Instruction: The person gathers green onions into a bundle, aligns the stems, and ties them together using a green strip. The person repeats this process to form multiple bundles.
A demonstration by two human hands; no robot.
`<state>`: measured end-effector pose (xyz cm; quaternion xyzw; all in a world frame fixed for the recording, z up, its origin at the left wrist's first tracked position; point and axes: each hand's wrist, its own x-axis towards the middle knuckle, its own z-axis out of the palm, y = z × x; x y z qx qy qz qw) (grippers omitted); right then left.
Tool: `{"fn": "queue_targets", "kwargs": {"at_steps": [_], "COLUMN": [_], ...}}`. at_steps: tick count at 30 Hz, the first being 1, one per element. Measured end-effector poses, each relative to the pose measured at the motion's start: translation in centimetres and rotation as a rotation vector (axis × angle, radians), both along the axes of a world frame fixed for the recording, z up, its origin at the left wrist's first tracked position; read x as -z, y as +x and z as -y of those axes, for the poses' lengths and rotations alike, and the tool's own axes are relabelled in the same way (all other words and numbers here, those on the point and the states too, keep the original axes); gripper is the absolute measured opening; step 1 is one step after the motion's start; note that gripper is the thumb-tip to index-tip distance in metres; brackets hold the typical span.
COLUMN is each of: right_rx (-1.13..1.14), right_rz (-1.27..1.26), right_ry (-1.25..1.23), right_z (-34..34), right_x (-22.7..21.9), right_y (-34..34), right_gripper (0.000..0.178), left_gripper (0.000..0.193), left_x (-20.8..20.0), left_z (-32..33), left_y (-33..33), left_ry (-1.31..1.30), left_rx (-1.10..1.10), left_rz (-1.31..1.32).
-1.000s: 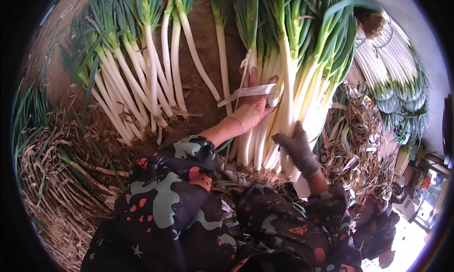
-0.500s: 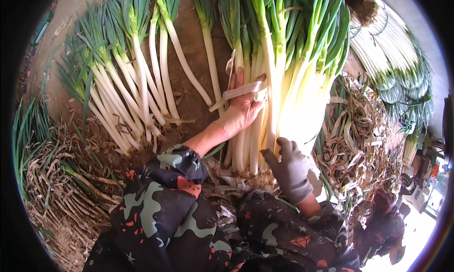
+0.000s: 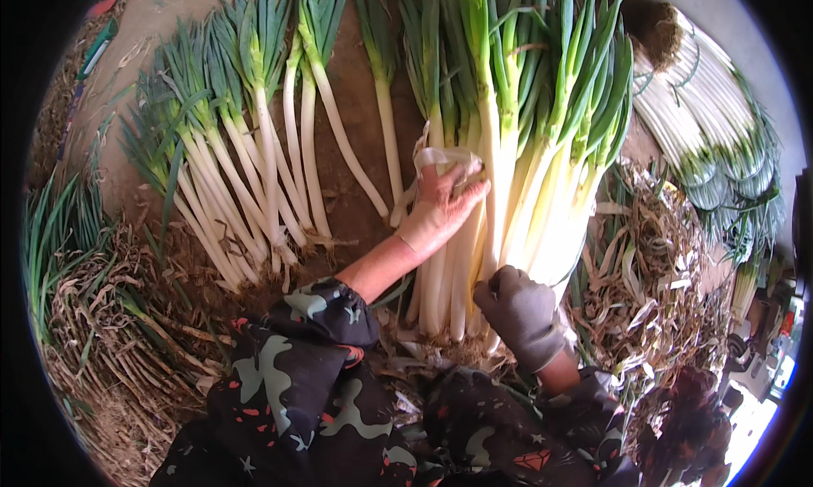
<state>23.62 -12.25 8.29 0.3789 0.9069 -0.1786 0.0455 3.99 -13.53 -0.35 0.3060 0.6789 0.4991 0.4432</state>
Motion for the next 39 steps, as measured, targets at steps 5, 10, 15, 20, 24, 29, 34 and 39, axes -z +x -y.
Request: {"fn": "queue_targets", "kwargs": {"at_steps": [5, 10, 15, 20, 24, 29, 34, 39], "right_rx": [0.093, 0.129, 0.215, 0.300, 0.535, 0.584, 0.740, 0.565], "right_rz": [0.086, -0.085, -0.237, -0.187, -0.499, -0.845, -0.642, -1.029], "right_ry": [0.040, -0.191, -0.615, -0.662, -0.832, -1.013, -1.034, -0.934], "right_z": [0.1, -1.4, -1.8, -1.9, -0.2, 2.2, 1.1, 0.5], "right_x": [0.6, -0.6, -1.2, 0.4, -0.6, -2.1, -1.2, -3.8], "right_y": [-1.0, -2.0, -2.6, -3.5, -1.1, 1.6, 0.5, 2.9], "right_gripper": [0.049, 0.034, 0.032, 0.034, 0.036, 0.043, 0.039, 0.039], "left_gripper": [0.051, 0.056, 0.062, 0.069, 0.064, 0.071, 0.088, 0.086], "left_x": [0.1, 0.7, 1.7, 2.1, 2.1, 1.7, 1.4, 0.8], "left_z": [0.4, 0.2, -0.1, 0.6, 0.6, 1.3, 2.1, 1.8], "left_y": [0.1, -0.4, -0.3, -0.2, -0.2, -0.1, 0.5, 0.8], "left_ry": [0.026, 0.226, 0.227, 0.194, 0.239, 0.240, 0.266, 0.213], "left_rx": [0.024, -0.022, -0.065, -0.047, -0.026, 0.050, 0.116, 0.126], "left_rz": [-0.293, -0.112, -0.088, -0.135, -0.078, -0.313, -0.443, -0.570]}}
